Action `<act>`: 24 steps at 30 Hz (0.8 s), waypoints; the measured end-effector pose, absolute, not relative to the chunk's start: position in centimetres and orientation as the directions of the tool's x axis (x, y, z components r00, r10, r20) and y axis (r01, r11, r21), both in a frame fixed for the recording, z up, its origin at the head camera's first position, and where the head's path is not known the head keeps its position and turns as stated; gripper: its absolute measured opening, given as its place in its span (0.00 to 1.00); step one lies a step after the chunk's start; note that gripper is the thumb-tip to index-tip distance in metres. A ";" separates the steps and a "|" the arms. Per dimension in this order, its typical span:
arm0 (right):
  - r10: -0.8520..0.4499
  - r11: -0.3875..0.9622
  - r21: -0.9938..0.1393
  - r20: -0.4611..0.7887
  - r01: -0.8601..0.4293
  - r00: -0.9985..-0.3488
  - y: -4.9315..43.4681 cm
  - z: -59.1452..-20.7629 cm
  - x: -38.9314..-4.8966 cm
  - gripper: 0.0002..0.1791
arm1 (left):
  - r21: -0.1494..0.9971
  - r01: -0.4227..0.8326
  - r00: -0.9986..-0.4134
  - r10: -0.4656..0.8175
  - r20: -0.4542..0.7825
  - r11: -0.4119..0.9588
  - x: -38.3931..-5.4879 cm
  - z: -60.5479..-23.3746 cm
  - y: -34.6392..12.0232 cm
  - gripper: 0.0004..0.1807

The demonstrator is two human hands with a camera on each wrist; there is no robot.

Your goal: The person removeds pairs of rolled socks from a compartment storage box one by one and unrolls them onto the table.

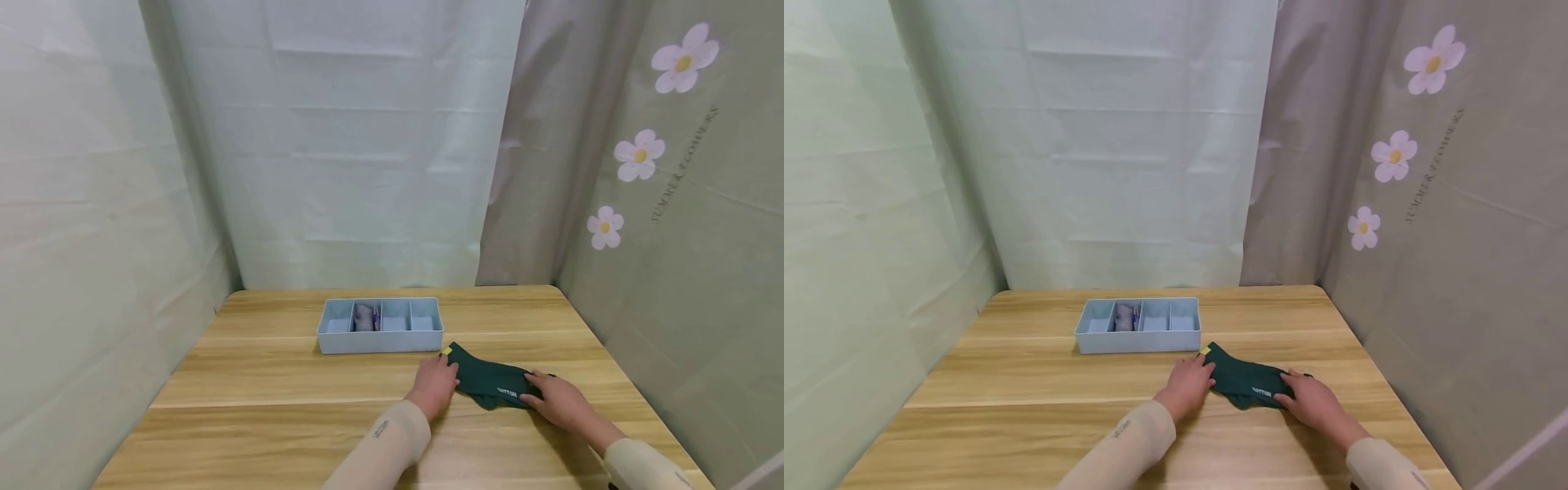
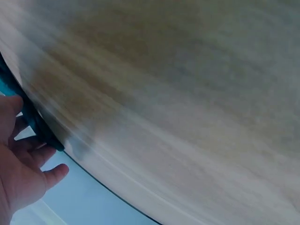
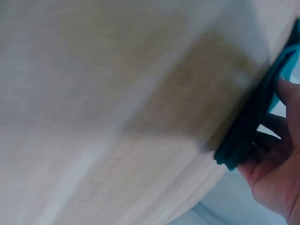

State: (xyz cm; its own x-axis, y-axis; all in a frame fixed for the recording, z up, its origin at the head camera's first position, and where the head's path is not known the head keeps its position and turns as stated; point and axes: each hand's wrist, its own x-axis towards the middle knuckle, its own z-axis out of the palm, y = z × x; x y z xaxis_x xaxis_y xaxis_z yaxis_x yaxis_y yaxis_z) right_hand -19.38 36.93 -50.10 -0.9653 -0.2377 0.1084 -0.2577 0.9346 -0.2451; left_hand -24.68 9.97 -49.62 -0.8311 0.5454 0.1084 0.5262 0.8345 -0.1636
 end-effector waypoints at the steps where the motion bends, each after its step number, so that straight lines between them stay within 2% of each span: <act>1: -0.252 0.933 -0.234 0.121 -0.274 -0.960 36.8 -50.0 -19.5 0.30 | -0.156 0.525 -0.833 0.543 0.108 0.837 -24.7 -49.5 9.9 0.19; 7: -0.361 0.888 -0.244 0.155 -0.389 -0.920 36.4 -49.4 -20.4 0.28 | -0.088 0.487 -0.860 0.495 0.126 0.869 -24.3 -49.5 10.5 0.25; 13: -0.440 0.851 -0.275 0.093 -0.448 -0.893 36.7 -50.0 -20.5 0.29 | -0.137 0.480 -0.858 0.496 0.130 0.866 -22.7 -50.1 12.8 0.31; 18: -0.387 0.872 -0.279 0.112 -0.403 -0.915 36.0 -50.4 -19.9 0.28 | -0.177 0.460 -0.870 0.482 0.108 0.870 -22.3 -50.3 13.4 0.29; 24: -0.291 0.910 -0.274 0.112 -0.311 -0.950 34.7 -50.6 -19.3 0.27 | -0.172 0.476 -0.865 0.494 0.090 0.863 -23.1 -50.0 12.9 0.28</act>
State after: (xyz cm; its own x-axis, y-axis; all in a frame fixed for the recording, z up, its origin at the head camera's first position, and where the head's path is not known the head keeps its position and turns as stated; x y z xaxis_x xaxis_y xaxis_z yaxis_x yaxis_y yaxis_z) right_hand -19.27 34.75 -50.61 -0.9502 -0.2908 0.1122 -0.3109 0.9100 -0.2743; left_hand -23.09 12.87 -49.96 -0.8646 0.4944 0.0897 0.4755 0.8628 -0.1717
